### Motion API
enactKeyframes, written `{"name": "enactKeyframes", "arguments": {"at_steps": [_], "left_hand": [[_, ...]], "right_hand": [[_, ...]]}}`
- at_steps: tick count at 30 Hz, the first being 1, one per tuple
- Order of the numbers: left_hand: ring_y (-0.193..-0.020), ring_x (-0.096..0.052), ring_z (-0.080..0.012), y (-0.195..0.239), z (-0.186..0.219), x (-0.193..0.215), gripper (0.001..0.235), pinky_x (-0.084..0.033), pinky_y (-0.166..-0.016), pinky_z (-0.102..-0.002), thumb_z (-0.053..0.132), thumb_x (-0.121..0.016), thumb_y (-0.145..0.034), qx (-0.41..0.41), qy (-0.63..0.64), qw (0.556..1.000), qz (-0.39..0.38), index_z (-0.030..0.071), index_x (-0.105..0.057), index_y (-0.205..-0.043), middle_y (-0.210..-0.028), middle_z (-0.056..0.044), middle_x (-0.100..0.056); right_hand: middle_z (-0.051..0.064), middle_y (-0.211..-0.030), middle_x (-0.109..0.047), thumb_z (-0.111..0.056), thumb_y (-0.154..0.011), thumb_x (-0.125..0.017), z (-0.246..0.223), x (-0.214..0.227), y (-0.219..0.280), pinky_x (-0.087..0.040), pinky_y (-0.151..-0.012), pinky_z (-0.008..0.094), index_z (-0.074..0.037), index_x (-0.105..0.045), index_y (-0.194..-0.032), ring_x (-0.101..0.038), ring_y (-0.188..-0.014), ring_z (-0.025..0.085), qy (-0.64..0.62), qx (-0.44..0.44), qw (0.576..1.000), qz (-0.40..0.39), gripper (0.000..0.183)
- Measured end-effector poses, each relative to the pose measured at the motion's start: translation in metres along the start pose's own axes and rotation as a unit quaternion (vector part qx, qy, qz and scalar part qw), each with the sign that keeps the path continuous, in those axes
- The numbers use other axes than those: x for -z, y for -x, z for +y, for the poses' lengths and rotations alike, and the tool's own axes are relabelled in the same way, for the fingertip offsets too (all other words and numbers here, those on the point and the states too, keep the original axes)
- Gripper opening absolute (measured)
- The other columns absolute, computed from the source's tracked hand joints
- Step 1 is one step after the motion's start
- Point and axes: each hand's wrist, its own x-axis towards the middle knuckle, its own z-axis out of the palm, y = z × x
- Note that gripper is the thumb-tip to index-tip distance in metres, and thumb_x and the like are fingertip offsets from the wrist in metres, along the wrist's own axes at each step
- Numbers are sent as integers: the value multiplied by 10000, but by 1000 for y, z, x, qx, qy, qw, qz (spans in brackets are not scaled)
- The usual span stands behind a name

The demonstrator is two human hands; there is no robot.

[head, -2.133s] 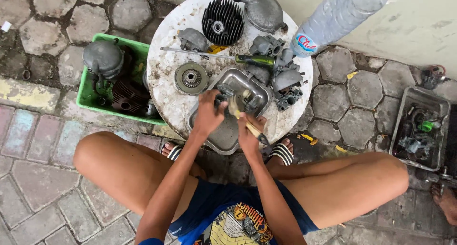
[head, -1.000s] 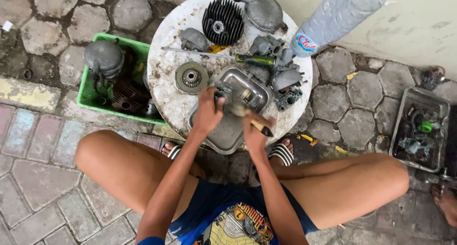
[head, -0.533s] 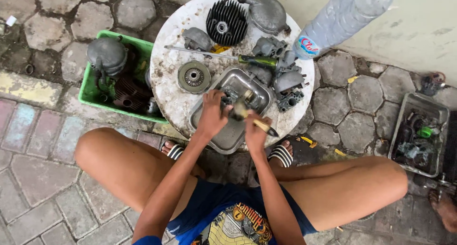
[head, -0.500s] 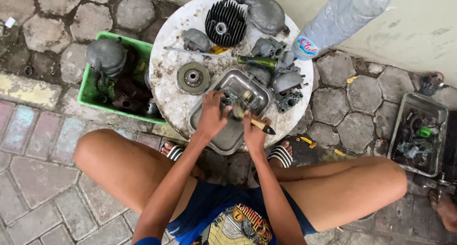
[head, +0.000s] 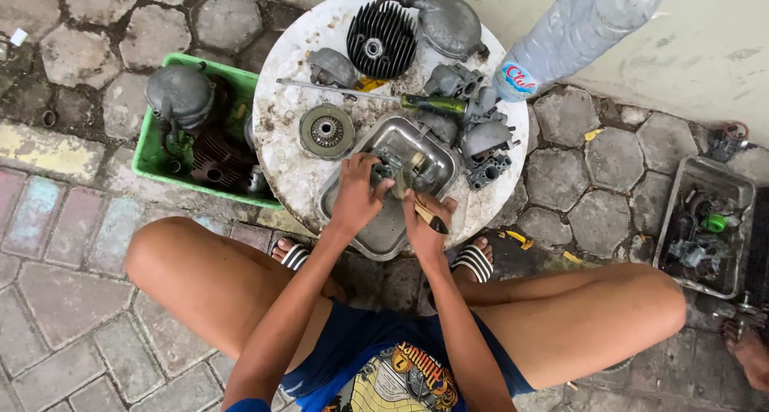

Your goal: Clean motorcycle engine parts with a brush and cleaning fluid

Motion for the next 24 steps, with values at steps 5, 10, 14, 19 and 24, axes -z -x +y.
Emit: {"name": "enactKeyframes", "arguments": {"at_steps": [5,10,14,19,24], "left_hand": [[-1232,-526,-411,3,4,-4,409,-513,-946,-662,368,-667,-1118,0,14,1000,11,97,-491,-1368,-1345,-153,-449],[-1332,-516,-451,4,7,-9,546,-501,-1047,-723,352,-733,-1081,28,13,999,16,44,-461,-1441,-1429,-204,-454],[-1380,-487,-504,5,6,-9,616,-462,-1105,-819,271,-781,-1047,47,14,998,27,14,-426,-1481,-1466,-238,-419],[-1383,-508,-469,8,-2,-16,696,-495,-1073,-757,305,-806,-1030,64,1,998,23,-24,-433,-1516,-1472,-238,-435],[-1364,-531,-440,8,-7,-17,701,-517,-1047,-686,315,-850,-981,73,-11,997,12,6,-472,-1484,-1452,-199,-446]], "right_hand": [[19,-558,-523,-178,-1079,-629,-51,34,-13,-328,-961,417,-133,-521,-671,-577,-564,193,85,24,996,-5,425],[-5,-521,-593,-195,-1080,-643,-52,31,-5,-359,-915,417,-148,-597,-620,-571,-511,182,-11,-14,998,-64,465],[-18,-587,-662,-221,-1080,-641,-1,14,0,-336,-939,363,-201,-673,-722,-585,-564,163,2,3,1000,15,360],[142,-736,-713,-95,-989,-722,-25,13,-49,-414,-861,373,-64,-706,-841,-679,-717,196,-174,82,981,31,153],[-40,-583,-676,-175,-954,-780,-61,22,-90,-380,-829,298,-217,-653,-643,-663,-565,169,-11,155,987,-42,339]]}}
